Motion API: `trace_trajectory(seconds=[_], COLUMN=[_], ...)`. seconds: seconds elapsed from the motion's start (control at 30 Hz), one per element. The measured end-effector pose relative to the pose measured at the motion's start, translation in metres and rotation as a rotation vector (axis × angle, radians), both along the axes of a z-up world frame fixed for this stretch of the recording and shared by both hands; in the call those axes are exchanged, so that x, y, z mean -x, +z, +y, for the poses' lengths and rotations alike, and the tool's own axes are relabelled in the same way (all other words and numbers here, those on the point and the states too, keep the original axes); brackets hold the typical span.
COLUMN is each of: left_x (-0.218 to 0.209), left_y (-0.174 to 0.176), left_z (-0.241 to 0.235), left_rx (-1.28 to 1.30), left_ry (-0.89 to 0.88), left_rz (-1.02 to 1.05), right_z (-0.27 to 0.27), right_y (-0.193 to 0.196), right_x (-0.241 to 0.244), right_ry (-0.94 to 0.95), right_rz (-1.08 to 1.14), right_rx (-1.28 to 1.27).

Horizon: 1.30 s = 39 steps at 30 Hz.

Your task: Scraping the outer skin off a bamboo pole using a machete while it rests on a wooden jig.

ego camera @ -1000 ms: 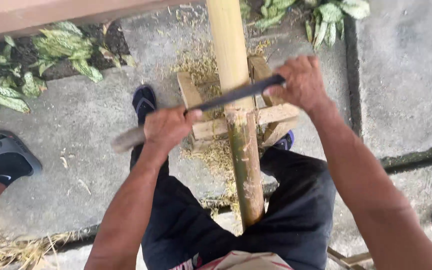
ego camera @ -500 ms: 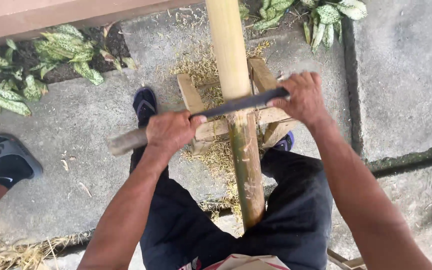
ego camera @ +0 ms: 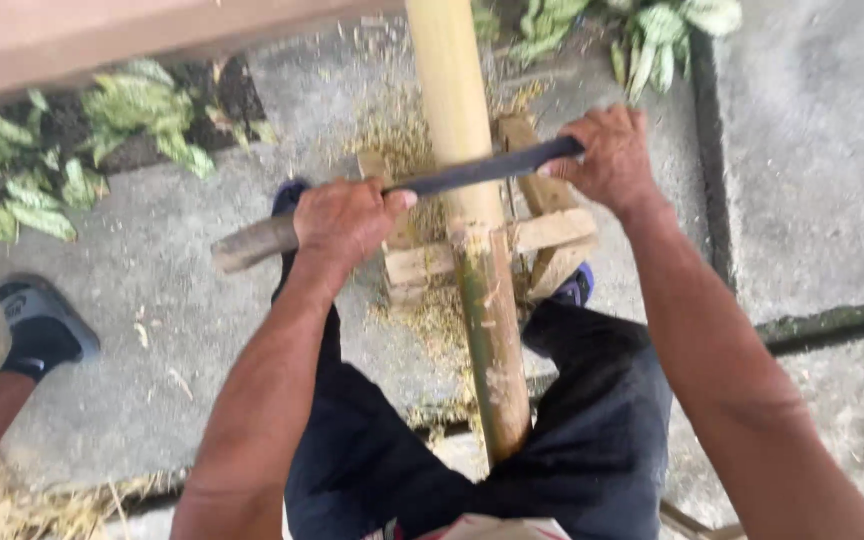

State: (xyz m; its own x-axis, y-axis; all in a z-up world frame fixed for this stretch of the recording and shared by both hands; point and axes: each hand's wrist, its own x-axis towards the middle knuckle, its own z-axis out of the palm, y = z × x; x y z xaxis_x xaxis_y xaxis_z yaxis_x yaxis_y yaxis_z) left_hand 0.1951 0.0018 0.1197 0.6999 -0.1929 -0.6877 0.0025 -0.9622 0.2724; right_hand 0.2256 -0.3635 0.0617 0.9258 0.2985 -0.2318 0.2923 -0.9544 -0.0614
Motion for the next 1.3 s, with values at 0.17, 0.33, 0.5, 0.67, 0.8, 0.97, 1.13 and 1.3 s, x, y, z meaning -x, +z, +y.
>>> trace_trajectory(seconds=[0.17, 0.33, 0.5, 0.67, 0.8, 0.97, 1.13, 1.3], left_x=[0.03, -0.011, 0.016, -0.011, 0.027, 0.022, 0.032, 0.027], left_y=[-0.032, -0.008, -0.005, -0.023, -0.039, -0.053, -0.048, -0.056], left_z=[0.009, -0.004, 0.005, 0.004, 0.008, 0.008, 0.01, 0.011], left_rx=[0.078, -0.049, -0.025, 0.059, 0.04, 0.115, 0.109, 0.09], left_ry=[-0.056, -0.044, -0.046, 0.05, 0.066, 0.116, 0.068, 0.105], left_rz=[-0.307, -0.098, 0.172, -0.24, -0.178, -0.276, -0.079, -0.134], right_z=[-0.008, -0.003, 0.005, 0.001, 0.009, 0.011, 0.011, 0.025], right_y=[-0.006, 0.016, 0.015, 0.025, 0.031, 0.034, 0.035, 0.055], right_x=[0.013, -0.019, 0.019, -0.026, 0.005, -0.017, -0.007, -0.009], right_ry=[0.005, 0.022, -0.051, 0.034, 0.098, 0.068, 0.148, 0.122], right_rz=[0.133, -0.079, 0.257, -0.127, -0.092, 0.022, -0.124, -0.093], right_rx=[0.069, -0.015, 0.07, -0.112, -0.021, 0.048, 0.019, 0.052])
